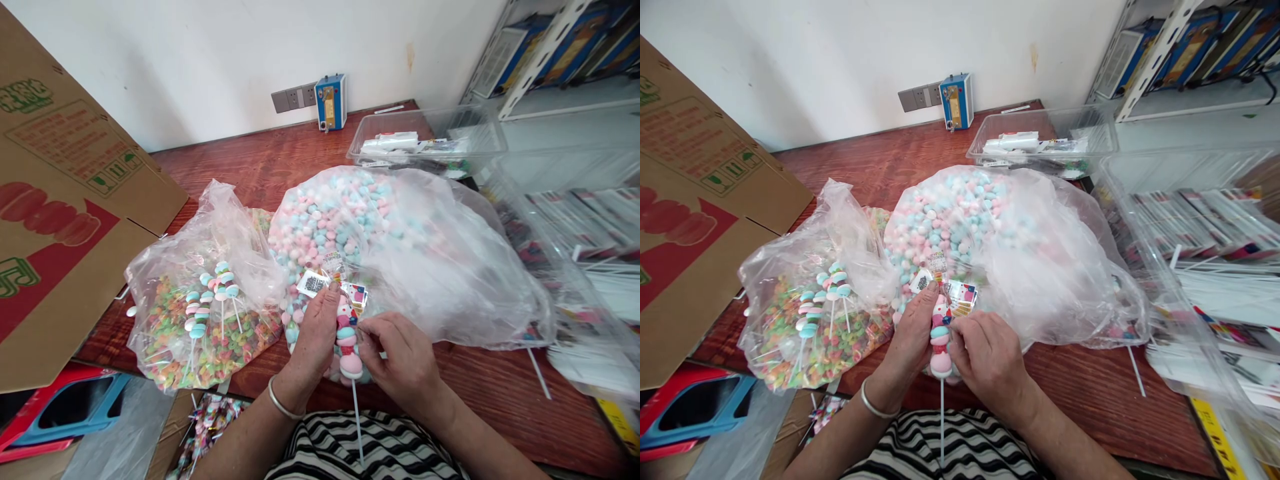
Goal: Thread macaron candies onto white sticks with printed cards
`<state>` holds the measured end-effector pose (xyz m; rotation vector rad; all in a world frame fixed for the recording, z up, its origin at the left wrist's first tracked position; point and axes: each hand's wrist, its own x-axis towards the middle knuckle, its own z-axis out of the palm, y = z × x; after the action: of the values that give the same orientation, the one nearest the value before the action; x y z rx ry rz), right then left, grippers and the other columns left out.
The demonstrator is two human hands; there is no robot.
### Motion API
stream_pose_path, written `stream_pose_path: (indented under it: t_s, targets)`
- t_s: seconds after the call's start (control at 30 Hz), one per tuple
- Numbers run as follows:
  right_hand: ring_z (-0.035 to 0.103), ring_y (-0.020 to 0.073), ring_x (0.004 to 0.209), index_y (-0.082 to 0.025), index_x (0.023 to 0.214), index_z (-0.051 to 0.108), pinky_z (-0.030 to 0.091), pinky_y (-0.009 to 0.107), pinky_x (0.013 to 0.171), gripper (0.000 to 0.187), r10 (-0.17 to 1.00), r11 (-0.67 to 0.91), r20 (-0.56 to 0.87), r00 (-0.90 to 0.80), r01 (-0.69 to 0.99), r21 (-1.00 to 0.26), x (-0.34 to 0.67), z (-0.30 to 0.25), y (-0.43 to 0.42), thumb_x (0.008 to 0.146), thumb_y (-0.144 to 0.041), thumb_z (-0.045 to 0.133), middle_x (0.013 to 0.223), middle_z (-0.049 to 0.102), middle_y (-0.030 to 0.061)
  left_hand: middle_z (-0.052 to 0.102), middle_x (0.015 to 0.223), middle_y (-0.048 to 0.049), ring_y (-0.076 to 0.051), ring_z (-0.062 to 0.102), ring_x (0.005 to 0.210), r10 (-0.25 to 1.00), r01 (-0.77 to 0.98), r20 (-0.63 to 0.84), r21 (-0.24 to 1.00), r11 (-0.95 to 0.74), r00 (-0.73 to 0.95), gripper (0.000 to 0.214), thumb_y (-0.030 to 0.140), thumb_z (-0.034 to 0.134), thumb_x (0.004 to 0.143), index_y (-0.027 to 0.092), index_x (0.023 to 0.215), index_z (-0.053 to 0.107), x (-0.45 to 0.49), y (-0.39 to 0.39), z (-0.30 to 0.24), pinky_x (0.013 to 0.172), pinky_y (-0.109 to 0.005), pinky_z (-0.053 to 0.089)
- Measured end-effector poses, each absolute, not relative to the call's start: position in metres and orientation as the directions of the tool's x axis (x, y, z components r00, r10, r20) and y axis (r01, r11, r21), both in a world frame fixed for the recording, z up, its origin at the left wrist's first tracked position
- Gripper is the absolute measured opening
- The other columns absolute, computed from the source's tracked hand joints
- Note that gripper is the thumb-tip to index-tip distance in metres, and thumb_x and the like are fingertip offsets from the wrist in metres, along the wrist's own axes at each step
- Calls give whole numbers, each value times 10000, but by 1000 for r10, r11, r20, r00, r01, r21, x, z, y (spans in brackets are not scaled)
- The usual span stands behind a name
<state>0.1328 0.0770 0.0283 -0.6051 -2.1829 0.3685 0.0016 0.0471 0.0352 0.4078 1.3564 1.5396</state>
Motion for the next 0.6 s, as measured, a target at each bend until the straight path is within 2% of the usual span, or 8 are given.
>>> stream_pose_path:
  t_s: [0.1, 0.2, 0.27, 0.37, 0.43, 0.47, 0.53, 0.6]
  targets:
    - [542, 144, 635, -219, 921, 534, 450, 266, 579, 121, 641, 742, 569, -515, 227, -631, 133, 28, 74, 894, -102, 525, 710, 575, -6, 490, 642, 33, -93, 398, 557, 837, -415, -334, 898, 143, -434, 373, 540, 594, 843, 179, 756, 563, 3, 46, 39, 524, -222, 349]
    - [551, 140, 650, -217, 945, 548, 447, 258, 579, 149, 624, 747, 585, -518, 175, -641, 133, 29, 72, 879, -85, 532, 748, 596, 0, 484, 621, 43, -90, 389, 537, 835, -441, -342, 887, 136, -431, 378, 545, 614, 824, 182, 741, 547, 4, 47, 43, 514, -224, 338]
    - [546, 137, 640, -218, 914, 558, 443, 258, 578, 118, 665, 704, 551, -505, 176, -688, 132, 31, 71, 880, -107, 536, 745, 594, -3, 493, 616, 41, -92, 406, 539, 832, -475, -355, 871, 128, -426, 375, 539, 634, 811, 181, 735, 549, 5, 47, 44, 520, -223, 345]
    - [537, 131, 618, -216, 833, 549, 450, 249, 564, 90, 814, 436, 306, -494, 170, -884, 131, 35, 70, 909, -175, 522, 719, 574, -14, 521, 623, 29, -96, 431, 539, 841, -556, -380, 823, 118, -385, 358, 521, 660, 797, 177, 746, 576, 4, 47, 45, 524, -224, 360]
    - [546, 129, 618, -214, 818, 535, 463, 239, 553, 129, 833, 246, 139, -536, 133, -960, 130, 37, 70, 940, -215, 492, 717, 573, -16, 535, 618, 25, -95, 434, 519, 851, -615, -400, 779, 120, -340, 335, 502, 673, 791, 174, 766, 606, 2, 46, 45, 514, -226, 364]
    - [549, 129, 623, -214, 817, 530, 467, 237, 554, 140, 821, 212, 108, -561, 123, -970, 131, 38, 70, 948, -223, 484, 718, 573, -16, 539, 611, 26, -95, 438, 510, 853, -636, -409, 762, 124, -323, 321, 490, 678, 789, 174, 779, 621, 2, 46, 45, 510, -227, 368]
    - [548, 127, 626, -214, 861, 542, 472, 239, 565, 90, 802, 300, 178, -571, 127, -946, 132, 37, 71, 942, -209, 503, 731, 572, -15, 549, 602, 24, -101, 461, 508, 856, -658, -421, 741, 133, -300, 301, 470, 687, 785, 173, 797, 640, 1, 46, 45, 513, -231, 385]
    - [561, 133, 654, -214, 974, 559, 478, 248, 585, 79, 751, 504, 346, -562, 150, -851, 134, 35, 73, 917, -164, 536, 779, 595, 0, 565, 613, 18, -112, 494, 530, 859, -666, -418, 735, 129, -295, 295, 460, 695, 781, 171, 816, 648, 0, 46, 45, 528, -237, 411]
